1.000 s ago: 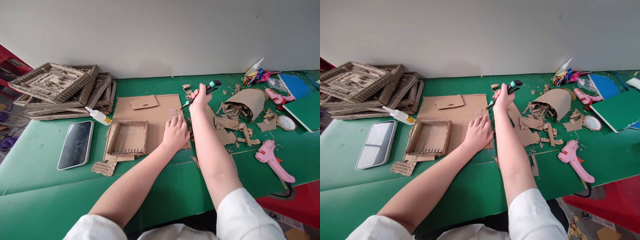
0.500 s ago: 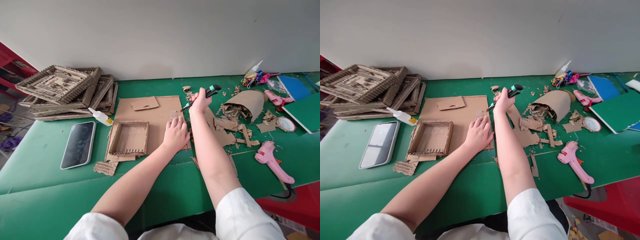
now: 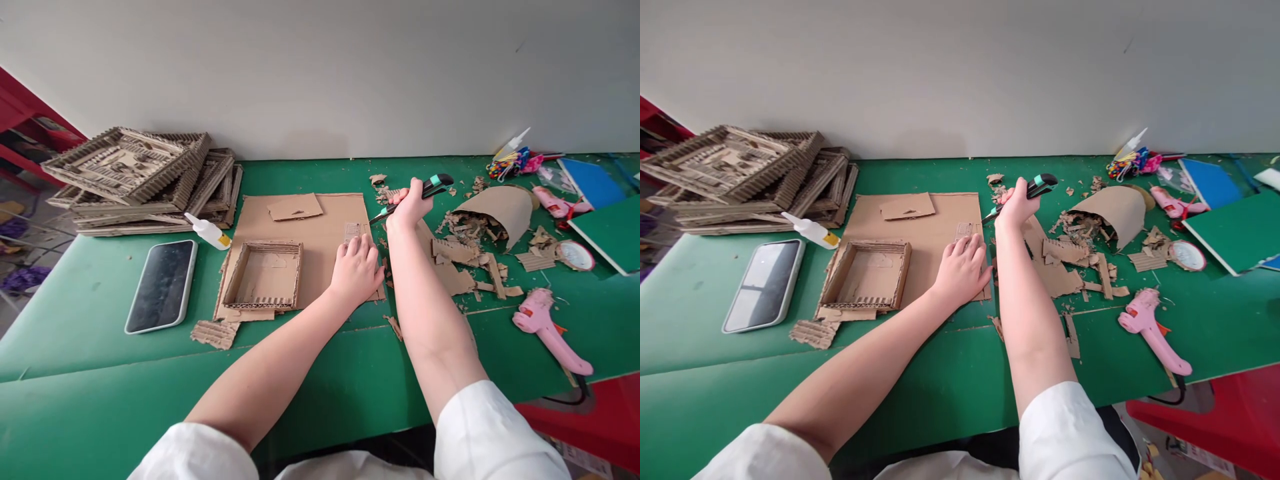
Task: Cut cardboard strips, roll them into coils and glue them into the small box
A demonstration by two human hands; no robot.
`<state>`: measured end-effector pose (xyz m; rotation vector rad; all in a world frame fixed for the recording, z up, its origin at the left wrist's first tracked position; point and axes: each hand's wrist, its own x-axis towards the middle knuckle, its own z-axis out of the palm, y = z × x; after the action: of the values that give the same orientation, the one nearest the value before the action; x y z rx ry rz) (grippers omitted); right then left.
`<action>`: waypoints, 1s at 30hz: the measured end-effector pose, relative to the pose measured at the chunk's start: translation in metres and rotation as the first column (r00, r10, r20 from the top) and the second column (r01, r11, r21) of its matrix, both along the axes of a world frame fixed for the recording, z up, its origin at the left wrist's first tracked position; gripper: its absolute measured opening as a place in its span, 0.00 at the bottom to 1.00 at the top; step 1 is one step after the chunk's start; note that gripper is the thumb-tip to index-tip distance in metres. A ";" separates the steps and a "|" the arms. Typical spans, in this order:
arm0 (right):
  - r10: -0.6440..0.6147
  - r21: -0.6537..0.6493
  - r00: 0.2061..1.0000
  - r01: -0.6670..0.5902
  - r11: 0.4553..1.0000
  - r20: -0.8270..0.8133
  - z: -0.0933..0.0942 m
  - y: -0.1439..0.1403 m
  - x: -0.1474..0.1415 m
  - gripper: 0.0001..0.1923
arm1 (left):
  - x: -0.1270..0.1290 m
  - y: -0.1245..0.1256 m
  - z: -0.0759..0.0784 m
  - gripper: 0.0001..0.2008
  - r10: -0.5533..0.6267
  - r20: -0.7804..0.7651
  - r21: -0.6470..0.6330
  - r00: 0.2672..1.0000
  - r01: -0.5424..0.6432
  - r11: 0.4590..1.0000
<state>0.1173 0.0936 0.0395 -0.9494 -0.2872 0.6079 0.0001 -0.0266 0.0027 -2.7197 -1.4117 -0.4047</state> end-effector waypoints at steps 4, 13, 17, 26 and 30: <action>0.012 0.025 1.000 -0.011 1.000 -0.026 0.003 0.000 0.000 0.10 | 0.000 0.000 -0.001 0.21 -0.004 0.003 0.007 1.000 0.004 1.000; -0.001 0.017 0.999 0.002 1.000 -0.044 -0.005 0.002 0.001 0.11 | 0.000 0.001 -0.001 0.21 -0.002 -0.002 0.004 1.000 0.002 1.000; -0.009 0.027 1.000 0.010 1.000 -0.024 -0.005 0.002 -0.001 0.10 | 0.001 0.000 0.000 0.22 -0.001 -0.003 0.000 1.000 0.001 1.000; 0.090 -0.022 0.983 -0.087 0.996 0.160 -0.001 -0.003 -0.015 0.12 | 0.001 0.000 0.000 0.21 0.003 0.019 0.029 1.000 -0.004 1.000; 0.152 -0.045 0.963 -0.146 0.988 0.223 0.001 -0.005 -0.028 0.09 | 0.001 0.000 0.001 0.19 0.012 0.023 0.033 1.000 -0.013 0.999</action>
<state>0.0888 0.0882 0.0402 -1.0320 -0.5584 0.6438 0.0011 -0.0267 0.0033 -2.6879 -1.4136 -0.4560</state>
